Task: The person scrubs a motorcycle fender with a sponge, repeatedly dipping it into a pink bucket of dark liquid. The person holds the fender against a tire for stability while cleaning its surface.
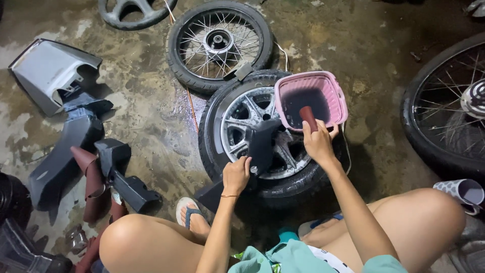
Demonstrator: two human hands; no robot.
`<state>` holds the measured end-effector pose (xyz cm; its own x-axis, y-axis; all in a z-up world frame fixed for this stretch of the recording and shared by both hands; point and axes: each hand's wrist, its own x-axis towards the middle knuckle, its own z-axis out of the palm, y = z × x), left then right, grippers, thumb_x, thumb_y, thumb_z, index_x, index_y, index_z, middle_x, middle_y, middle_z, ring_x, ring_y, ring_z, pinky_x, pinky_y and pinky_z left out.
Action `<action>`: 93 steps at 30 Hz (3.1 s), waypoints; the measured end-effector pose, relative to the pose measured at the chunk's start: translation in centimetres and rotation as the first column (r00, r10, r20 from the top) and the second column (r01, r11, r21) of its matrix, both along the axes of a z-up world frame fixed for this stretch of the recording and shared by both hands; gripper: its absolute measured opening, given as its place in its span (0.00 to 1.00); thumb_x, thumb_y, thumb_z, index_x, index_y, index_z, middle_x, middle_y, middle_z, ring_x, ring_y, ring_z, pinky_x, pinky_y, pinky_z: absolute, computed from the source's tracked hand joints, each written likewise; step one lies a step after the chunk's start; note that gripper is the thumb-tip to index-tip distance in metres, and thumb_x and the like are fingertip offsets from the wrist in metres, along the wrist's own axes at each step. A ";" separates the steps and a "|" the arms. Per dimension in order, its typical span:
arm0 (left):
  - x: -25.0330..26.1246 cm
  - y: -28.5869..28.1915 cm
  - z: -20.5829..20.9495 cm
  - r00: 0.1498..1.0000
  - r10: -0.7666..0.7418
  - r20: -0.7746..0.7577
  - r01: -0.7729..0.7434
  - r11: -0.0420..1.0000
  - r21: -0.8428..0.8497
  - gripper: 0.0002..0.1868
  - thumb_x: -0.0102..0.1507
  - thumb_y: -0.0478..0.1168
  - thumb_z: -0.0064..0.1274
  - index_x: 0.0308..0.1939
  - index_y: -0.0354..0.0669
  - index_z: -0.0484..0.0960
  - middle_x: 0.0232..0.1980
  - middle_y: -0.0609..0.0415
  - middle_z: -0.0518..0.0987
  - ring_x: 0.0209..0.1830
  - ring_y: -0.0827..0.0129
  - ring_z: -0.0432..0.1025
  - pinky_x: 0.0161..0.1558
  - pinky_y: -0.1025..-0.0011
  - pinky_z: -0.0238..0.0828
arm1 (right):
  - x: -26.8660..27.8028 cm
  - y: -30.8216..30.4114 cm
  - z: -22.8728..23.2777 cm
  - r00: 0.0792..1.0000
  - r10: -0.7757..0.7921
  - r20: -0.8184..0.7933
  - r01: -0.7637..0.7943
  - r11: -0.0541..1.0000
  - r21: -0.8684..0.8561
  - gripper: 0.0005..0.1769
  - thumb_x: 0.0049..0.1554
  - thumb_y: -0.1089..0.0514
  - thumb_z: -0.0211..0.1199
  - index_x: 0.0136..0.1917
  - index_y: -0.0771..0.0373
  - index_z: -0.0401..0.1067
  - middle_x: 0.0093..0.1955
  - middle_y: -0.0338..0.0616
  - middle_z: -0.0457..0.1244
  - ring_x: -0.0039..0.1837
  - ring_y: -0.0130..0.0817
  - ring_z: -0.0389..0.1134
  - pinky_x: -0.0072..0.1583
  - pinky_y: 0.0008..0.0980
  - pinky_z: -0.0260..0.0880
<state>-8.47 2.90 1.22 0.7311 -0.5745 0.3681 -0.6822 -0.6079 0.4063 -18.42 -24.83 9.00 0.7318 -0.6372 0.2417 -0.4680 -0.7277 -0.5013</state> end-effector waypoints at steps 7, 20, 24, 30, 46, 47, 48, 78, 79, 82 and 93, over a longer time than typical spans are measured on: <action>1.0 0.9 -0.8 0.997 -0.043 -0.071 0.047 0.998 0.046 0.16 0.72 0.55 0.43 0.44 0.54 0.83 0.25 0.51 0.82 0.25 0.52 0.79 0.35 0.60 0.75 | 0.2 1.5 0.6 1.000 0.013 -0.004 -0.013 0.999 0.047 0.27 0.73 0.43 0.45 0.56 0.67 0.75 0.58 0.53 0.69 0.70 0.39 0.65 0.74 0.60 0.29; 0.1 -0.5 1.7 0.984 0.065 -0.168 -0.050 0.994 0.093 0.21 0.74 0.55 0.36 0.43 0.48 0.81 0.25 0.43 0.82 0.29 0.46 0.80 0.38 0.56 0.75 | 0.9 7.9 -0.6 0.985 0.142 0.098 -0.113 0.959 -0.259 0.21 0.67 0.54 0.50 0.66 0.70 0.69 0.69 0.58 0.64 0.74 0.44 0.61 0.74 0.66 0.31; 0.1 -0.6 1.2 0.996 0.058 0.072 -0.065 0.992 0.104 0.21 0.73 0.54 0.38 0.33 0.51 0.78 0.15 0.48 0.76 0.18 0.50 0.78 0.28 0.62 0.76 | 1.0 12.7 -1.1 0.944 0.278 0.176 -0.186 0.892 -0.413 0.26 0.63 0.55 0.55 0.71 0.72 0.63 0.77 0.61 0.55 0.78 0.46 0.56 0.74 0.67 0.40; 0.3 -1.0 0.1 0.982 0.057 0.181 -0.073 0.993 0.087 0.22 0.73 0.53 0.39 0.27 0.52 0.73 0.12 0.48 0.73 0.14 0.50 0.76 0.22 0.61 0.74 | -0.5 16.3 -6.1 0.937 0.345 0.065 -0.275 0.836 -0.475 0.39 0.62 0.35 0.50 0.71 0.70 0.62 0.83 0.56 0.47 0.84 0.49 0.43 0.74 0.74 0.33; 0.4 -0.9 0.0 0.985 0.050 0.162 -0.067 0.993 0.098 0.21 0.72 0.53 0.40 0.27 0.53 0.73 0.12 0.48 0.73 0.15 0.50 0.76 0.22 0.60 0.74 | 1.3 15.2 -6.1 0.967 0.242 0.075 -0.208 0.926 -0.314 0.36 0.66 0.40 0.43 0.77 0.66 0.56 0.85 0.45 0.45 0.85 0.40 0.41 0.73 0.79 0.24; 0.4 -1.0 0.1 0.984 0.056 0.168 -0.073 0.993 0.094 0.20 0.72 0.53 0.40 0.27 0.53 0.74 0.12 0.48 0.74 0.15 0.50 0.76 0.22 0.59 0.74 | 0.7 15.5 -6.4 0.969 0.243 0.051 -0.215 0.925 -0.312 0.36 0.67 0.40 0.42 0.78 0.65 0.53 0.85 0.45 0.43 0.85 0.41 0.39 0.72 0.79 0.24; 0.4 -0.9 0.3 0.983 0.065 0.173 -0.082 0.992 0.092 0.20 0.72 0.53 0.41 0.28 0.53 0.74 0.13 0.47 0.74 0.15 0.50 0.76 0.22 0.59 0.74 | 0.2 15.8 -6.7 0.969 0.246 0.028 -0.225 0.924 -0.309 0.36 0.67 0.40 0.41 0.79 0.64 0.51 0.86 0.45 0.40 0.86 0.42 0.37 0.72 0.80 0.24; 0.6 -1.0 -0.5 0.977 0.070 0.200 -0.090 0.991 0.095 0.22 0.73 0.55 0.39 0.27 0.55 0.73 0.12 0.49 0.73 0.14 0.51 0.76 0.21 0.59 0.75 | 1.0 15.0 -6.8 0.964 0.266 -0.022 -0.266 0.946 -0.184 0.42 0.67 0.30 0.36 0.79 0.64 0.50 0.87 0.46 0.37 0.86 0.44 0.32 0.71 0.81 0.19; 0.5 -0.7 -0.6 0.977 0.069 0.202 -0.090 0.991 0.094 0.22 0.73 0.55 0.39 0.27 0.55 0.73 0.12 0.49 0.73 0.14 0.51 0.76 0.21 0.59 0.75 | 1.5 15.1 -6.9 0.964 0.266 -0.020 -0.265 0.946 -0.185 0.42 0.67 0.30 0.36 0.79 0.64 0.50 0.87 0.46 0.37 0.86 0.44 0.32 0.71 0.81 0.19; 0.7 -1.3 -0.4 0.966 0.081 0.244 -0.095 0.994 0.047 0.20 0.72 0.55 0.41 0.28 0.55 0.74 0.12 0.47 0.73 0.14 0.49 0.75 0.21 0.57 0.74 | 3.5 14.0 -6.2 0.966 0.235 0.105 -0.219 0.965 -0.143 0.39 0.69 0.35 0.34 0.80 0.64 0.49 0.86 0.47 0.40 0.86 0.44 0.35 0.71 0.79 0.15; 0.5 -1.2 -1.0 0.965 0.112 0.238 -0.136 0.987 0.087 0.18 0.71 0.56 0.42 0.29 0.58 0.76 0.12 0.51 0.73 0.13 0.53 0.74 0.22 0.61 0.74 | 5.5 14.8 -6.8 0.986 0.096 0.136 -0.087 0.994 -0.070 0.36 0.67 0.50 0.48 0.83 0.63 0.45 0.85 0.49 0.42 0.85 0.41 0.37 0.73 0.73 0.17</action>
<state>-7.97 1.72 0.24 0.7005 -0.5279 0.4802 -0.6670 -0.7236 0.1774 -12.90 -10.07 2.18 0.7430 -0.5490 0.3827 -0.3269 -0.7967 -0.5083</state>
